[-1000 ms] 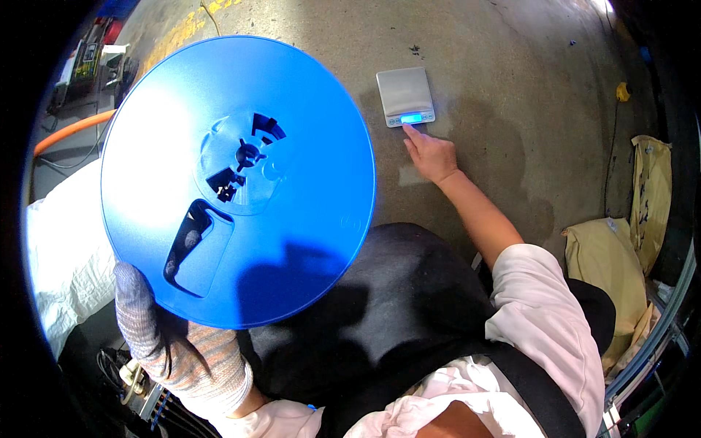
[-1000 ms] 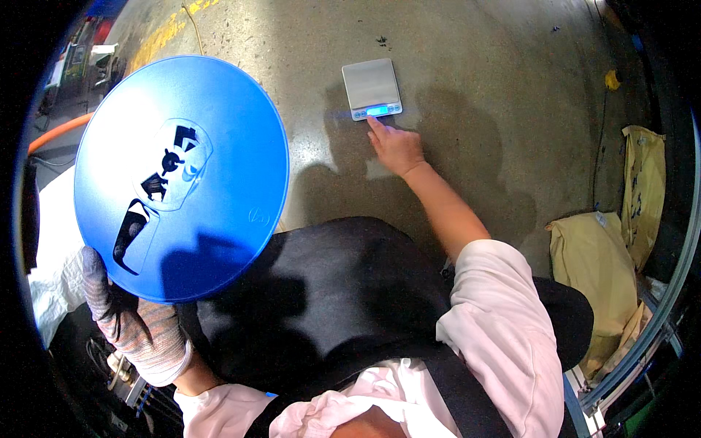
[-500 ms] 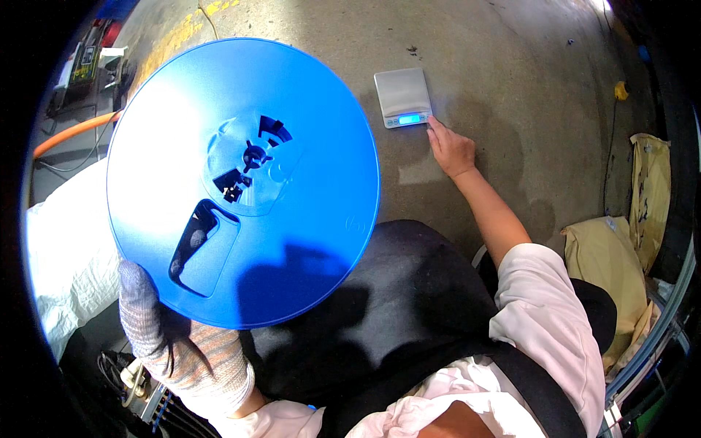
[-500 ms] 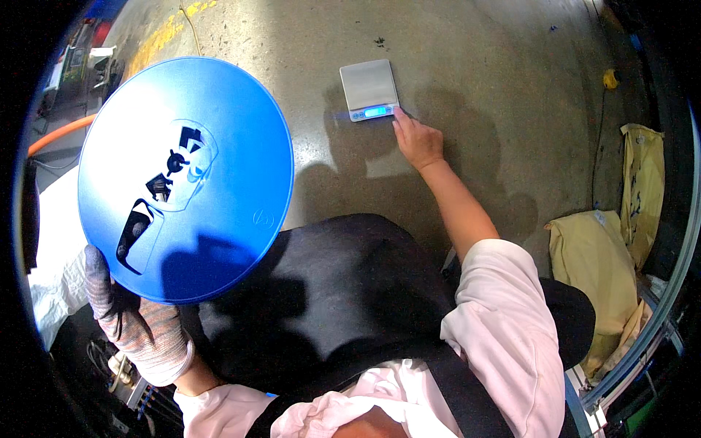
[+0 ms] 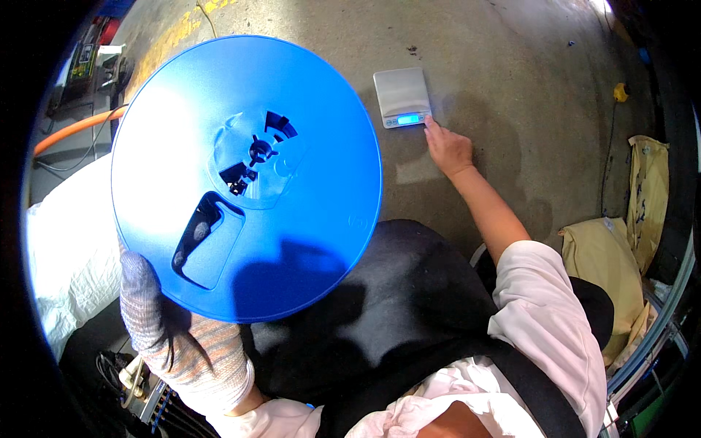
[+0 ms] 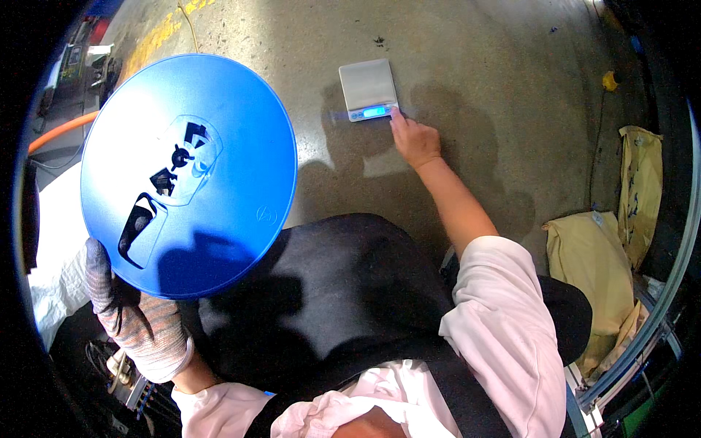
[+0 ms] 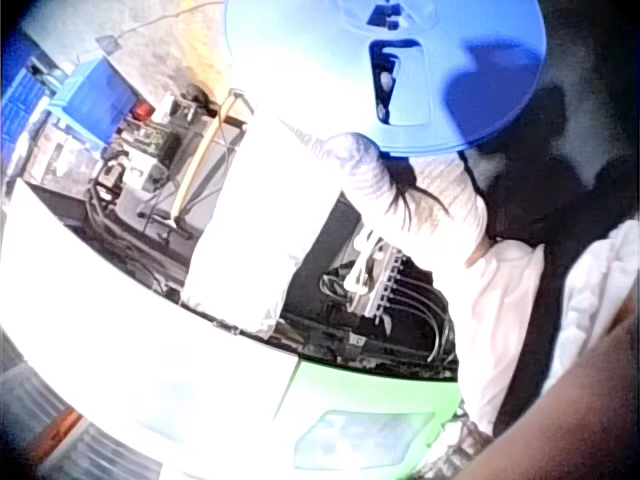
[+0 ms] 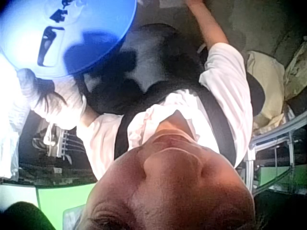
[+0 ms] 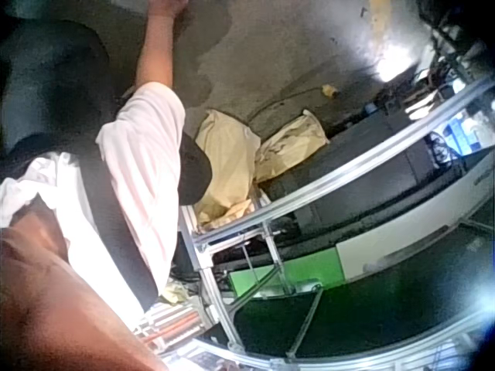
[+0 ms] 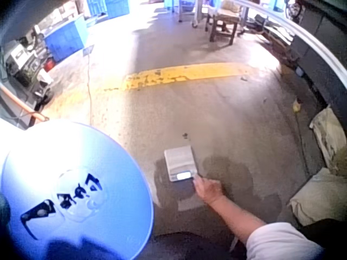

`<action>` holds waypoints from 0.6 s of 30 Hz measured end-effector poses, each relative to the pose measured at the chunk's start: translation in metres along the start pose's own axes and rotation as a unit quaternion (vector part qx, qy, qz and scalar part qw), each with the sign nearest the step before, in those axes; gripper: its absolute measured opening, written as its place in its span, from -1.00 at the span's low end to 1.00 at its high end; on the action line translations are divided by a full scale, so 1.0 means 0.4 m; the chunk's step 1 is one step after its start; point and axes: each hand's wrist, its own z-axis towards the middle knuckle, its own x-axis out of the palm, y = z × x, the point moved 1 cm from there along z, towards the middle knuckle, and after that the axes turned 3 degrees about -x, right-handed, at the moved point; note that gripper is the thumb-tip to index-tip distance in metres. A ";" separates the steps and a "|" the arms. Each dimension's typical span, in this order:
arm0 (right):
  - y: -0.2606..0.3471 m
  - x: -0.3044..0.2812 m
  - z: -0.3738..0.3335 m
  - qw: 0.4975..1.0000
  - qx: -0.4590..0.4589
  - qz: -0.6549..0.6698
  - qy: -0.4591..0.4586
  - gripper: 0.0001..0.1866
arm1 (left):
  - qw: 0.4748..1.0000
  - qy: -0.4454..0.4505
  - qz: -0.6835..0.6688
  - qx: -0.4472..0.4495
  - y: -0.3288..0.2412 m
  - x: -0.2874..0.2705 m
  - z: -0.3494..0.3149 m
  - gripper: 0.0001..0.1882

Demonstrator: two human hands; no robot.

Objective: The person repeatedly picks up blue plastic lids from a stack and places them on a digital scale to weigh them. They then remove the lids and place them into a separate pile on the floor. The process is repeated multiple times throughout the clip.

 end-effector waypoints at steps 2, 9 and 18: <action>-0.005 -0.004 -0.001 1.000 0.007 -0.003 0.008 -0.67 | 0.999 0.033 -0.012 0.012 0.008 -0.008 -0.002 -0.46; 0.074 -0.053 0.033 0.993 -0.059 0.092 -0.040 -0.73 | 0.975 -0.168 0.099 0.103 0.020 0.113 -0.057 -0.45; 0.196 -0.057 0.005 0.973 -0.169 0.153 0.039 -0.84 | 0.998 -0.022 0.056 0.030 -0.016 0.006 -0.051 -0.41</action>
